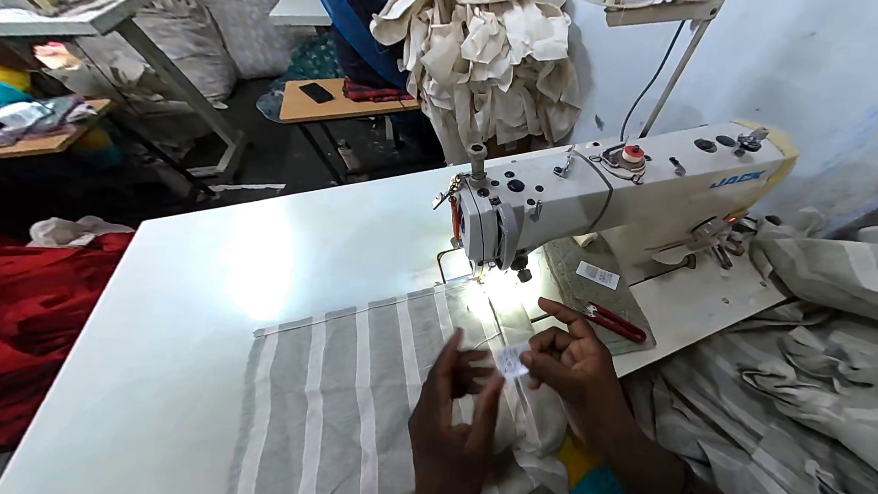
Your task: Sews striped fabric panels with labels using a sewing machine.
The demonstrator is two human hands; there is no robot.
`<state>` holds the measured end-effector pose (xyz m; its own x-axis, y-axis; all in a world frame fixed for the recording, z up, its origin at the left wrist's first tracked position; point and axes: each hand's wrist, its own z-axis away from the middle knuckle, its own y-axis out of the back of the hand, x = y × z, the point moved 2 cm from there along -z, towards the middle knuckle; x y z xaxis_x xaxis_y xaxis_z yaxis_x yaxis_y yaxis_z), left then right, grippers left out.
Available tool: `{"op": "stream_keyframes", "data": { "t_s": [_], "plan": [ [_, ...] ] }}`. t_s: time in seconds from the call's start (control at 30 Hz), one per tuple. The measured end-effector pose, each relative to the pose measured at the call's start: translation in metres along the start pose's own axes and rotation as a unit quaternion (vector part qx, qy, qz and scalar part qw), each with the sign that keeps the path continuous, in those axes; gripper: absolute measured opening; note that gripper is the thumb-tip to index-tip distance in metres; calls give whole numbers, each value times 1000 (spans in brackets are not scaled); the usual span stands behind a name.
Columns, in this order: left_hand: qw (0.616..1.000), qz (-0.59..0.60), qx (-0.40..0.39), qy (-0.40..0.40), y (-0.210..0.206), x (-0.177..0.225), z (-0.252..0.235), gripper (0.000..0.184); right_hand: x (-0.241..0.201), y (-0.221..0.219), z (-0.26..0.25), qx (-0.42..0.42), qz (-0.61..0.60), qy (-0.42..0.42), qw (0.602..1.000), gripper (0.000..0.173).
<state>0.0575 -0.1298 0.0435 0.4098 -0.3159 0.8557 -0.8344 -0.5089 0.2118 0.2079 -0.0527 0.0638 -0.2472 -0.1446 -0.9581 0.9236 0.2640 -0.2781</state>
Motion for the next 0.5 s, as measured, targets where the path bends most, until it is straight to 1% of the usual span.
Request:
{"op": "stream_keyframes", "data": {
  "t_s": [0.03, 0.07, 0.1, 0.13, 0.17, 0.2, 0.23, 0.27, 0.3, 0.33, 0.37, 0.4, 0.43, 0.5],
  "plan": [
    [991, -109, -7, -74, -3, -10, 0, 53, 4, 2, -7, 29, -10, -38, 999, 65],
    [968, -200, -8, -155, -6, -18, -3, 44, 6, 2, -14, 47, -24, -81, 995, 62],
    [936, -261, -12, -236, -9, -25, -11, 29, 7, 1, -21, 51, -39, -122, 990, 58],
    [905, -295, -22, -305, -11, -31, -22, 19, 8, -2, -28, 48, -46, -148, 987, 52],
    [879, -315, -30, -357, -11, -39, -35, 16, 11, -4, -37, 42, -38, -153, 987, 46],
    [861, -324, -42, -389, -12, -48, -52, 16, 17, -6, -46, 32, 2, -133, 991, 40],
    [853, -328, -60, -401, -13, -58, -68, 16, 25, -6, -56, 15, 94, -88, 992, 36],
    [855, -330, -80, -392, -14, -72, -82, 17, 34, -4, -64, -4, 235, -27, 972, 36],
    [862, -333, -106, -367, -15, -86, -92, 17, 44, -4, -68, -15, 388, 38, 921, 39],
    [871, -333, -131, -338, -14, -99, -97, 16, 51, -6, -68, -25, 513, 83, 854, 41],
    [878, -334, -151, -309, -12, -108, -96, 16, 57, -10, -64, -29, 592, 111, 798, 38],
    [883, -332, -162, -291, -10, -113, -91, 18, 61, -13, -61, -24, 632, 135, 762, 30],
    [882, -332, -166, -289, -9, -114, -87, 20, 61, -14, -60, -15, 644, 144, 751, 25],
    [877, -324, -171, -312, -11, -113, -81, 21, 53, -11, -61, -12, 615, 136, 777, 25]
  ]
}}
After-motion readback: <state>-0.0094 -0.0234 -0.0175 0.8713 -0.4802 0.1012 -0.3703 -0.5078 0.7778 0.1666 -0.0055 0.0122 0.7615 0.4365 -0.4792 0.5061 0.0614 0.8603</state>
